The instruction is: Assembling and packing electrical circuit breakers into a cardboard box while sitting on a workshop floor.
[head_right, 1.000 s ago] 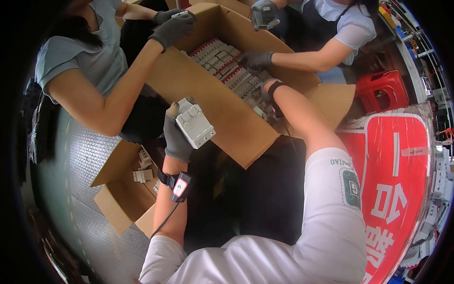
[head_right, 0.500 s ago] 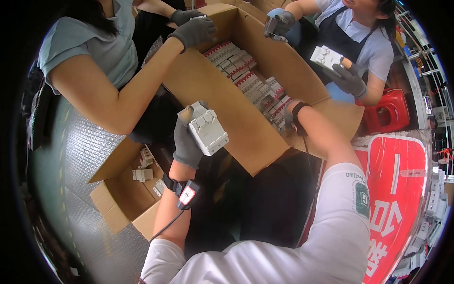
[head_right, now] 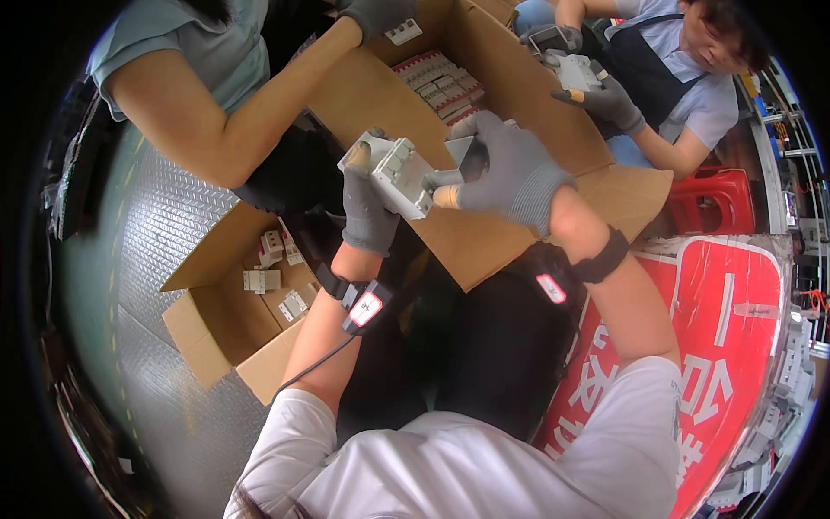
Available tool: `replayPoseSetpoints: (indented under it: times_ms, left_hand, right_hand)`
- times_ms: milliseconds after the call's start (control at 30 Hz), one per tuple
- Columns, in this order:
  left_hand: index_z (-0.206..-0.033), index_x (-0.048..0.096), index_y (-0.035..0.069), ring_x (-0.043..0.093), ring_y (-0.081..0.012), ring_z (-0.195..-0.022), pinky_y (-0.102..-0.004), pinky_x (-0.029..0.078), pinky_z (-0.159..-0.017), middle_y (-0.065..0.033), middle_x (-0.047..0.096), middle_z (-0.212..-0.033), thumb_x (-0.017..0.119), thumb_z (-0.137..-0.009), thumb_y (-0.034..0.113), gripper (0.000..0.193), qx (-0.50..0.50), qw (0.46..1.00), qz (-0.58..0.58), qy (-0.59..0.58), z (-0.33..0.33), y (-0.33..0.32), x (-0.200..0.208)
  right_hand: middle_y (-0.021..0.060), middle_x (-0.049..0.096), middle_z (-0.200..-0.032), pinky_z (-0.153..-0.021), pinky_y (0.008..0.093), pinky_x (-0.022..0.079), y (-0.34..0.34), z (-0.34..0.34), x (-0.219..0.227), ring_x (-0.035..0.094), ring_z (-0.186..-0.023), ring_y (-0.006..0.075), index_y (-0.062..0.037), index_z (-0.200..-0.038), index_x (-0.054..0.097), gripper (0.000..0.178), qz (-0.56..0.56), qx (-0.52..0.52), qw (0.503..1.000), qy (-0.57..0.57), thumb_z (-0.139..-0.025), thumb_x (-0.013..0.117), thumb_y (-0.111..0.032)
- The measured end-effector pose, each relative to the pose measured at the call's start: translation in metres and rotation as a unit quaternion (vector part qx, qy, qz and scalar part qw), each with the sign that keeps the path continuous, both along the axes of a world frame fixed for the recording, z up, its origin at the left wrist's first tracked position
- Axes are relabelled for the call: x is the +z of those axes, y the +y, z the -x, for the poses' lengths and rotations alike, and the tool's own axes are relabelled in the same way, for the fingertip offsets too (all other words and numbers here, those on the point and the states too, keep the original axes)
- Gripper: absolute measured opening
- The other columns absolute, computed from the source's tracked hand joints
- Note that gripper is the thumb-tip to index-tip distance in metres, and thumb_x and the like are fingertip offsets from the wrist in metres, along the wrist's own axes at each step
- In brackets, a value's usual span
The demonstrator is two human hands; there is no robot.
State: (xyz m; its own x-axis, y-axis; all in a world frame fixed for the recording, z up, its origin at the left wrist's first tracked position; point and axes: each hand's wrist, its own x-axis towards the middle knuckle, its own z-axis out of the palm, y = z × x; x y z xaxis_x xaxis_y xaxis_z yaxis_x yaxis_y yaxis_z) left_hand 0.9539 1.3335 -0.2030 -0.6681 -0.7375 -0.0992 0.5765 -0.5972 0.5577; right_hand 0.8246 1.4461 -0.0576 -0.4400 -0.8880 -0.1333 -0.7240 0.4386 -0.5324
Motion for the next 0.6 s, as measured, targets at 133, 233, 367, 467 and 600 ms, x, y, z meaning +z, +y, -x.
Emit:
replayPoseSetpoints:
  times_ms: [133,233,367,467,600]
  left_hand:
    - [-0.132,0.049,0.004,0.061,-0.0170,-0.102,-0.0320,0.050,-0.089,-0.0077,0.059,-0.111,0.061,-0.094,0.051,0.061,0.031,0.981,0.186,-0.053,-0.005,0.002,0.001]
    - [-0.132,0.048,0.003,0.057,-0.0164,-0.103,-0.0313,0.048,-0.090,-0.0076,0.057,-0.113,0.062,-0.090,0.055,0.069,0.029,0.974,0.222,-0.044,-0.004,0.005,-0.002]
    - [-0.130,0.050,0.003,0.061,-0.0167,-0.103,-0.0304,0.050,-0.089,-0.0086,0.061,-0.111,0.054,-0.097,0.034,0.044,0.033,0.975,0.215,-0.046,-0.003,0.007,-0.002]
    - [-0.131,0.049,0.004,0.061,-0.0173,-0.105,-0.0311,0.050,-0.090,-0.0087,0.060,-0.113,0.054,-0.098,0.033,0.045,0.028,0.979,0.198,-0.030,-0.004,0.012,0.005]
    - [-0.129,0.046,0.005,0.058,-0.0152,-0.099,-0.0288,0.050,-0.086,-0.0074,0.055,-0.110,0.056,-0.091,0.038,0.052,0.030,0.980,0.193,-0.038,-0.006,0.023,0.016]
  right_hand:
    - [0.0066,0.068,-0.090,-0.074,0.0320,0.053,0.008,-0.031,-0.013,0.062,-0.076,0.0161,-0.0041,-0.117,0.063,0.065,0.115,0.005,0.993,-0.018,-0.064,0.090,-0.032]
    - [0.0085,0.069,-0.092,-0.081,0.0376,0.052,0.010,-0.041,-0.024,0.063,-0.080,0.0212,-0.0050,-0.121,0.062,0.068,0.104,0.006,0.988,0.113,-0.065,0.089,-0.034]
    - [0.0181,0.063,-0.115,-0.095,0.0462,0.048,0.018,-0.047,-0.030,0.059,-0.109,0.0374,-0.0036,-0.130,0.053,0.075,0.083,0.007,0.983,0.161,-0.073,0.084,-0.041]
    - [0.0203,0.059,-0.121,-0.097,0.0462,0.047,0.019,-0.052,-0.036,0.057,-0.112,0.0389,-0.0026,-0.138,0.045,0.077,0.101,0.014,0.976,0.190,-0.079,0.079,-0.039]
    - [0.0256,0.051,-0.130,-0.100,0.0471,0.046,0.021,-0.057,-0.044,0.053,-0.119,0.0429,-0.0023,-0.143,0.032,0.081,0.137,0.013,0.987,0.087,-0.083,0.076,-0.034]
